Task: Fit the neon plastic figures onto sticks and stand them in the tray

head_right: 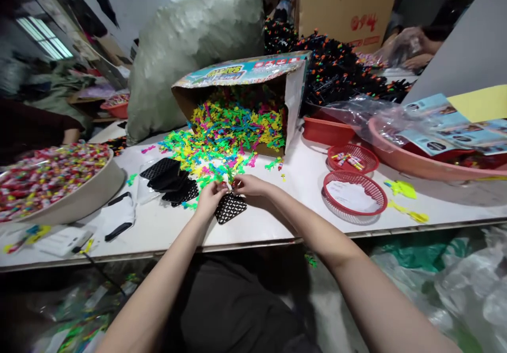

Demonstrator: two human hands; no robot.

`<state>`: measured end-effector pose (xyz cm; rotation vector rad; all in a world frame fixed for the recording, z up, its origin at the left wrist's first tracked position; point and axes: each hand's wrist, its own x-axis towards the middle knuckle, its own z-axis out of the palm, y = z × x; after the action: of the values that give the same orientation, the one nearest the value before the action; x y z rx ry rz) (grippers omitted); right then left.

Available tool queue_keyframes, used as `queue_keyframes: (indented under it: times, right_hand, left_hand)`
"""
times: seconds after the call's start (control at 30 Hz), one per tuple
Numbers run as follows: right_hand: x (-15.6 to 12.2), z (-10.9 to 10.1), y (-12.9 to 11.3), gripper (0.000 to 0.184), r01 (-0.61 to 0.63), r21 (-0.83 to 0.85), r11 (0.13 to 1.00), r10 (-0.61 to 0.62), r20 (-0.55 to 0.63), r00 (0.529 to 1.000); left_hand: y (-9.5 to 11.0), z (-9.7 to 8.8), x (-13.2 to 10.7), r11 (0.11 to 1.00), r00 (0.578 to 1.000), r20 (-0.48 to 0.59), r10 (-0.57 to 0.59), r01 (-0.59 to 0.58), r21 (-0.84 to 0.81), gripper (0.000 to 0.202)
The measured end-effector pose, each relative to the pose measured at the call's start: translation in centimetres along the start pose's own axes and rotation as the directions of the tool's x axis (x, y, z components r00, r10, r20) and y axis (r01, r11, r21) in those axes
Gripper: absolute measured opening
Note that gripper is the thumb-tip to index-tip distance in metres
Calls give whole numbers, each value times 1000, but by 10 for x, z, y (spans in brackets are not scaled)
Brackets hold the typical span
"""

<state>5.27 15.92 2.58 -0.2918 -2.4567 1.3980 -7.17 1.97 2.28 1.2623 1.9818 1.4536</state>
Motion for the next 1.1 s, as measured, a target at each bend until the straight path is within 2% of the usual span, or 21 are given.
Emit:
queue_keyframes:
  times: [0.1,0.2,0.3,0.47,0.67,0.8,0.97,1.1]
  right_hand:
    - [7,7,2,11,80,-64,995,-78,26,997]
    - [7,11,7,12,116,-71,991,-116,5,993]
    - [7,11,13,10,105,-47,993,-104,26,994]
    - [7,12,13,11,79,-50,996,-79,11,997]
    - [7,11,9,10,59,-18,998,-58,39,998]
    - [7,12,11,10,41,3,999,-41,35,999]
    - [8,15,16,13,13,83,996,-16,32,999]
    - [8,16,18,14,20,91,996,-22,21,1000]
  left_hand:
    - [-3,6,3,998,1000,15,-11,10,57,12]
    - [-9,6,0,994,998,-37,-54,57,89,18]
    - [-14,5,-4,986,995,-64,-70,79,144,20]
    - [-17,6,-6,946,998,-53,-29,45,321,18]
    - [-21,10,-6,938,989,25,146,-146,315,8]
    - [-22,11,-4,925,985,47,165,-171,338,7]
    - [-22,14,-5,889,965,97,242,-261,375,10]
    - [-22,15,-6,880,968,95,230,-249,404,10]
